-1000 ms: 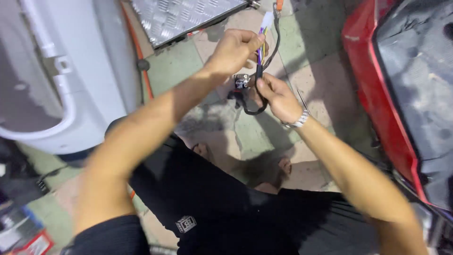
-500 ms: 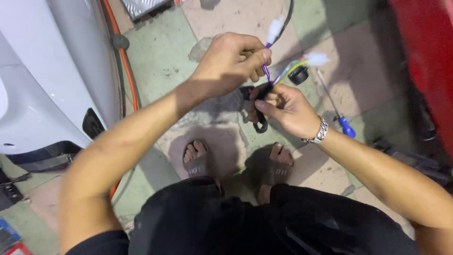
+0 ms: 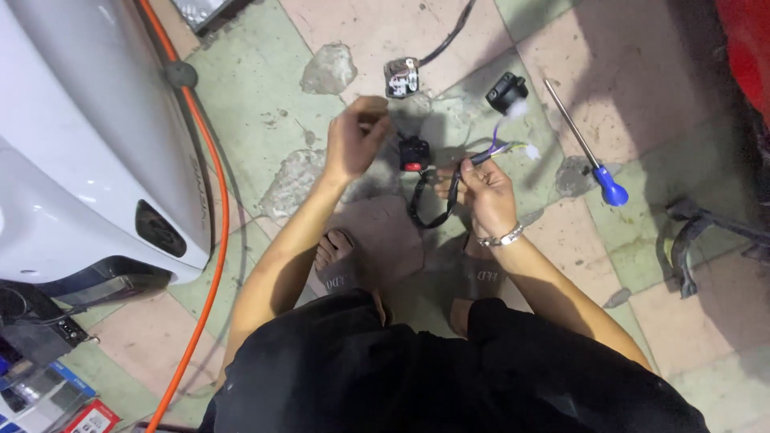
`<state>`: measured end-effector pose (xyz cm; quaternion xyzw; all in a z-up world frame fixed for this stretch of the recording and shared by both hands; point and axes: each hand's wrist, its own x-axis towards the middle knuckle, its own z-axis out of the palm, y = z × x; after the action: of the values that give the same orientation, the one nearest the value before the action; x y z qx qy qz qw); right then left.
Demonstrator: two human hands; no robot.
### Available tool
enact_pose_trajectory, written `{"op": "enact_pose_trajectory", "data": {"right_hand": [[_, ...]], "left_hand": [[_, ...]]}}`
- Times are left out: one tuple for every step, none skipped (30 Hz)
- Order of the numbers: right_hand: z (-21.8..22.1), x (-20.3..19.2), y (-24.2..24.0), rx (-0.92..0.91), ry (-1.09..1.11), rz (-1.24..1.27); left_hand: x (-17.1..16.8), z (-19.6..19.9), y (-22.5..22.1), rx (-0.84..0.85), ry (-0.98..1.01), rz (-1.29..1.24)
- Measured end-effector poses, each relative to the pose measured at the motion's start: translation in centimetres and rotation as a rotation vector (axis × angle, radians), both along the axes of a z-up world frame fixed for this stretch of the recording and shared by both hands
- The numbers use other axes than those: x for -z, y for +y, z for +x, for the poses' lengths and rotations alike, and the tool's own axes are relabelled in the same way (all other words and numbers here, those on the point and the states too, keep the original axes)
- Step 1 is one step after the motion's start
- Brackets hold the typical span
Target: Disassembling a motorcycle handlebar switch assembly using a screwdriver to remove screws and separate the housing.
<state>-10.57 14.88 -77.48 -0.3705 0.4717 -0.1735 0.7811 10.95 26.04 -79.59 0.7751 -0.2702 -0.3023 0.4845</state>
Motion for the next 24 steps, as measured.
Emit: {"op": "enact_pose_trajectory", "data": {"right_hand": [[0.3, -1.6, -0.2, 0.025, -0.015, 0.011], [0.8, -3.1, -0.4, 0.051, -0.031, 0.021], [0.0, -2.2, -1.2, 0.052, -0.020, 0.031], [-0.9, -1.3, -2.0, 0.019, -0.060, -0.010], [-1.6, -0.5, -2.7, -0.013, -0.102, -0.051], [-2.3, 0.2, -3.2, -0.013, -0.096, -0.042], [-2.7, 0.8, -3.9, 0.014, -0.117, -0.029], [-3.2, 1.4, -4.6, 0.041, -0.139, -0.016], [-3.5, 0.9, -5.2, 0.043, -0.137, -0.016], [-3.8, 0.3, -5.9, 0.069, -0.138, -0.047], [-4.1, -0.2, -6.5, 0.094, -0.135, -0.076], [-3.0, -2.7, -8.0, 0.093, -0.129, -0.075], [-2.1, -5.2, -9.1, 0.010, -0.165, -0.186], [-1.2, -7.7, -10.2, -0.074, -0.203, -0.297], [-0.8, -6.4, -12.1, -0.079, -0.203, -0.291], [-0.4, -5.3, -13.9, 0.052, -0.139, -0.225], [0.2, -4.2, -15.8, 0.186, -0.078, -0.167], [0.6, -1.5, -17.4, 0.184, -0.082, -0.168], [0.9, 1.2, -19.1, 0.290, -0.115, -0.139], [1.3, 3.9, -20.7, 0.396, -0.149, -0.110], [1.7, 4.7, -20.8, 0.390, -0.150, -0.109], [2.2, 5.5, -20.8, 0.337, -0.031, -0.076], [2.6, 6.3, -20.8, 0.283, 0.089, -0.042], [2.8, 5.4, -19.8, 0.277, 0.089, -0.040]], "left_hand": [[-0.4, 0.0, -0.1, 0.099, -0.019, 0.006], [-0.7, 0.1, -0.2, 0.198, -0.037, 0.011], [-0.7, -0.5, -0.7, 0.199, -0.026, 0.020], [-0.8, -1.0, -1.2, 0.417, -0.180, 0.044], [-0.9, -1.4, -1.6, 0.636, -0.338, 0.064], [1.6, -2.4, -1.1, 0.638, -0.329, 0.071], [4.1, -3.2, -0.9, 0.694, -0.441, 0.201], [6.4, -4.1, -0.7, 0.749, -0.552, 0.332], [6.5, -3.9, -0.2, 0.750, -0.550, 0.331], [6.6, -3.7, 0.3, 0.682, -0.389, 0.225], [6.8, -3.7, 0.8, 0.610, -0.224, 0.121], [5.8, -3.3, 0.9, 0.609, -0.218, 0.121], [4.8, -3.3, 1.6, 0.538, -0.016, 0.030], [3.6, -3.3, 2.4, 0.460, 0.183, -0.061], [3.7, -3.6, 2.6, 0.454, 0.185, -0.056], [3.7, -3.9, 2.9, 0.477, 0.356, -0.107], [3.8, -4.0, 2.9, 0.501, 0.523, -0.163], [2.5, -4.1, 2.8, 0.498, 0.519, -0.163], [1.3, -4.4, 2.7, 0.378, 0.679, -0.075], [0.1, -4.7, 2.6, 0.253, 0.836, 0.014], [0.3, -5.1, 2.6, 0.247, 0.835, 0.012], [0.5, -5.4, 2.5, 0.192, 0.993, -0.154], [0.7, -5.7, 2.5, 0.132, 1.146, -0.322], [0.0, -5.6, 2.3, 0.126, 1.145, -0.323]]}}
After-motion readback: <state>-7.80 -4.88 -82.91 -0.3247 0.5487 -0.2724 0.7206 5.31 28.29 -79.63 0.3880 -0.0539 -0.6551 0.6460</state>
